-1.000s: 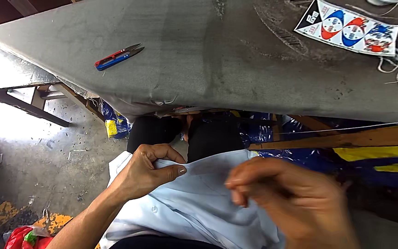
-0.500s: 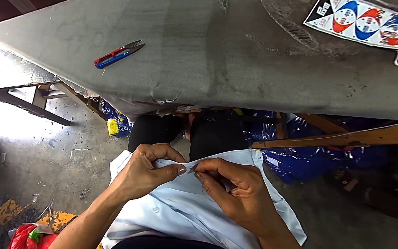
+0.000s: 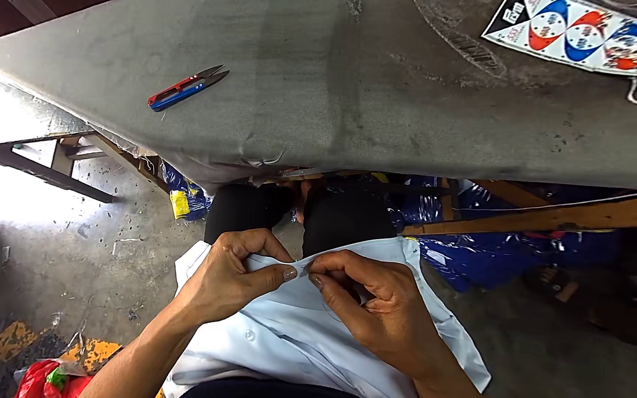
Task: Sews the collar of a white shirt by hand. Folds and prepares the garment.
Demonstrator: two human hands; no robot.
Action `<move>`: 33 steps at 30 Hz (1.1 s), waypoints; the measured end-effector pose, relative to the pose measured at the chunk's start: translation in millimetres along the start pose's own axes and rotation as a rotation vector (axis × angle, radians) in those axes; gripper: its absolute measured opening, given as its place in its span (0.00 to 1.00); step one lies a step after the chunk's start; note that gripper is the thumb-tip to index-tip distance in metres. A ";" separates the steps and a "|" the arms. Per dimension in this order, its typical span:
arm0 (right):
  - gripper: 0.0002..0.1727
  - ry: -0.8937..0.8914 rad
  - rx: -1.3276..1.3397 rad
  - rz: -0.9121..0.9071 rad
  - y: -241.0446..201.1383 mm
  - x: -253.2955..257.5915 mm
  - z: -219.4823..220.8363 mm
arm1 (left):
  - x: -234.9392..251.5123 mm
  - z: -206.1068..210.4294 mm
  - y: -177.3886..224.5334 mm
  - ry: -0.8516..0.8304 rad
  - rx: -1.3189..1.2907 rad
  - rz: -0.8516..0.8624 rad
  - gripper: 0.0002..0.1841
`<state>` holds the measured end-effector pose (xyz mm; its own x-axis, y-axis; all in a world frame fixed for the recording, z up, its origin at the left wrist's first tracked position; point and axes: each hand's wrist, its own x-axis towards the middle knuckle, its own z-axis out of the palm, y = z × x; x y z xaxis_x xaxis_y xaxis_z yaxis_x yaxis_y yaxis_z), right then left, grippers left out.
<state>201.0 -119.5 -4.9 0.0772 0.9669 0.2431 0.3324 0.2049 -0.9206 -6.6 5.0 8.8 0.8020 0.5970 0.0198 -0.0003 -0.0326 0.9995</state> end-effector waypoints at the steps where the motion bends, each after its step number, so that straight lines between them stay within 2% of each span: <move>1: 0.08 0.000 0.000 0.001 0.0 -0.1 0.5 | -0.2 -0.1 0.3 0.000 0.003 0.002 0.04; 23: 0.09 -0.037 0.038 -0.033 1.8 1.5 -3.5 | -0.4 -1.5 -0.5 -0.029 -0.008 0.009 0.05; 33: 0.09 -0.048 0.070 -0.035 -0.3 2.9 -2.6 | 2.5 -1.0 -5.3 -0.096 -0.133 -0.008 0.05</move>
<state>203.5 -117.2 -3.2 0.0212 0.9649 0.2618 0.2669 0.2469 -0.9315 -5.2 7.5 3.7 0.8554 0.5177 0.0156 -0.0678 0.0820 0.9943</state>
